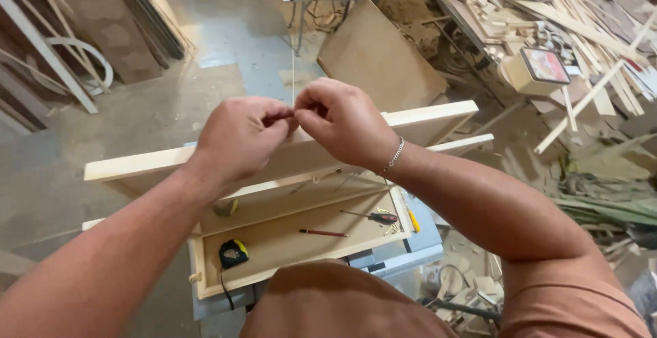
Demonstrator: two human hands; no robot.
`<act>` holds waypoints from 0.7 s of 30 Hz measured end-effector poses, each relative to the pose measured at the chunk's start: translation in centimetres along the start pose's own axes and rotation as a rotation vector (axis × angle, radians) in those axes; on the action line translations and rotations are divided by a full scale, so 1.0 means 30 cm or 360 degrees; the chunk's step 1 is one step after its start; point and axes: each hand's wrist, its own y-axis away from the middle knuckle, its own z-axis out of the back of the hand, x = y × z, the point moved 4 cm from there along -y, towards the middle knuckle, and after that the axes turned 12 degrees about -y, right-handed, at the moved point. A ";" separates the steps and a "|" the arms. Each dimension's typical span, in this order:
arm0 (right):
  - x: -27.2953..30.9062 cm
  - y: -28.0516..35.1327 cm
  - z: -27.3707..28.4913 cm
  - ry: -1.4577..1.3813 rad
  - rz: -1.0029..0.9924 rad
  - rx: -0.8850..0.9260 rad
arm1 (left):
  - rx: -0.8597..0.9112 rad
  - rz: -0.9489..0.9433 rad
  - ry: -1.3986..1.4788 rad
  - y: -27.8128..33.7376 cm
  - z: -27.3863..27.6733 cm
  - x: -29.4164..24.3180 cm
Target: Assembling and adjusting a wooden box using pliers and a screwdriver
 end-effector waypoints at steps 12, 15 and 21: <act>-0.508 0.849 0.467 -0.0026 0.0050 -0.1936 | 0.0152 0.0323 -0.0059 0.034 0.056 -0.090; -1.095 1.167 0.393 0.0357 -0.1619 -0.1271 | 0.0131 0.0272 -0.0010 0.020 0.033 -0.069; -1.512 1.383 0.176 0.0681 -0.1813 -0.0339 | 0.0070 0.0111 0.0026 0.004 0.007 -0.038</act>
